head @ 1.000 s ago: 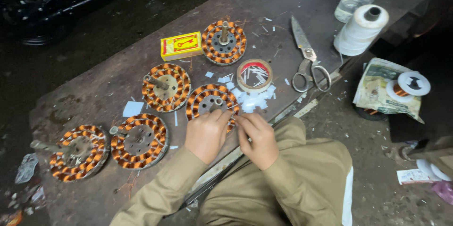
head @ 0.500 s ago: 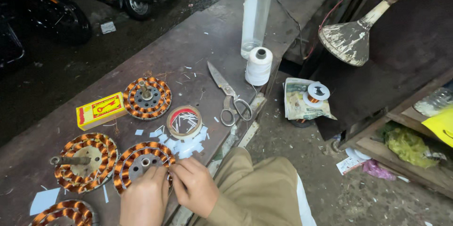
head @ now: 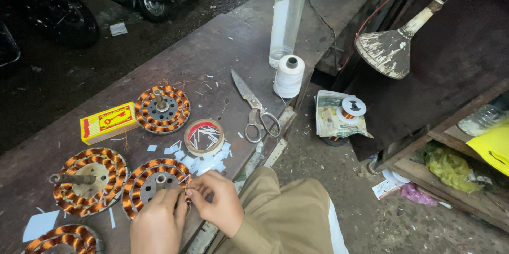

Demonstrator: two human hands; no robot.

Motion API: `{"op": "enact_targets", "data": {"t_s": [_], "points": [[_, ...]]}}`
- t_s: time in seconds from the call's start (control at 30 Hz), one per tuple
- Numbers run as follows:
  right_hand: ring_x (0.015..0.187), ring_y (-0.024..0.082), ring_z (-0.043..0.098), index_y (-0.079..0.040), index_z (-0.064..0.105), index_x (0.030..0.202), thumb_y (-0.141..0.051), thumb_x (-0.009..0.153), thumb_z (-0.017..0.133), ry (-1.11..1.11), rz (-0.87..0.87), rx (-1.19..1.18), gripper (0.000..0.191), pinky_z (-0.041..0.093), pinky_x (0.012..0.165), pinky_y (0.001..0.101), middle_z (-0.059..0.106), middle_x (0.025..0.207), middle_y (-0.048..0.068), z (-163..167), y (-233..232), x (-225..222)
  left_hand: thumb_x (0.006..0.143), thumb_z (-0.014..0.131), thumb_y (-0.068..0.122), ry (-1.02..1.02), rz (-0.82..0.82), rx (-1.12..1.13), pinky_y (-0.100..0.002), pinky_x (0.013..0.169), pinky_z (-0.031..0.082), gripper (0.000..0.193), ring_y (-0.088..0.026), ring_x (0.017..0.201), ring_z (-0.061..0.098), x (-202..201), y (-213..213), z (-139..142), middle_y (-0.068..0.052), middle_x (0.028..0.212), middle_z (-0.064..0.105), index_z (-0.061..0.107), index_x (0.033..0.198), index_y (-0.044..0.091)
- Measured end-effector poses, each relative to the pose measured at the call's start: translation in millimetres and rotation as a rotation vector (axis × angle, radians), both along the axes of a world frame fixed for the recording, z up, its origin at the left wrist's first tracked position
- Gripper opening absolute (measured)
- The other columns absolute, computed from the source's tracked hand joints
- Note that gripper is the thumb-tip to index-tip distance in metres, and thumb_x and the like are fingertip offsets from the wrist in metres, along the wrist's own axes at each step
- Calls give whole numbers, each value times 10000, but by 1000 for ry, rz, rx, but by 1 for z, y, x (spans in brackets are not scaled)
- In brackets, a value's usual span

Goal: The person picks up a copper-wound stator from a shelf and places it on a workbench. They then use scissors to cut a small piece of white tape and wrap it around the ends of the copper wires on the stator to secure them.

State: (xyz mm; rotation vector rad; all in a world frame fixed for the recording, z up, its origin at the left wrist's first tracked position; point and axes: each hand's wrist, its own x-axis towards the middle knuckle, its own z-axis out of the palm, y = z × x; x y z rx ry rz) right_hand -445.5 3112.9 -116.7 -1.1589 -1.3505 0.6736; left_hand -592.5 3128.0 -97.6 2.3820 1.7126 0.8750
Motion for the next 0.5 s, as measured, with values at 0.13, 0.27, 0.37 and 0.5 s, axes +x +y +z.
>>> {"op": "enact_targets", "data": {"t_s": [0.13, 0.27, 0.37, 0.5], "points": [[689, 86, 628, -1, 652, 906, -66, 854, 811, 119, 48, -120, 180, 523, 629, 247, 688, 794, 37, -23, 15, 4, 858, 698, 253, 27, 56, 19, -441, 701, 566, 207, -315, 792, 714, 6, -5, -1, -78, 911, 716, 748, 1028, 146], [630, 50, 557, -5, 628, 886, -84, 860, 848, 219, 317, -341, 235, 428, 535, 221, 652, 748, 8, -30, 39, 24, 852, 696, 229, 26, 25, 41, -438, 694, 566, 238, -317, 778, 710, 3, -8, -4, -87, 918, 709, 750, 1065, 138], [588, 72, 626, -22, 618, 894, -108, 846, 824, 338, 552, -425, 228, 511, 530, 219, 693, 760, 33, -29, 52, 39, 847, 700, 209, 4, 16, 83, -429, 695, 568, 239, -308, 778, 714, 2, -9, -7, -74, 926, 714, 750, 1070, 141], [607, 87, 639, -2, 616, 917, -96, 854, 832, 343, 589, -477, 244, 534, 554, 236, 693, 780, 55, -29, 58, 44, 869, 708, 193, -70, 74, 102, -415, 709, 570, 202, -292, 783, 719, 7, -11, -12, -55, 937, 719, 755, 1063, 161]]}}
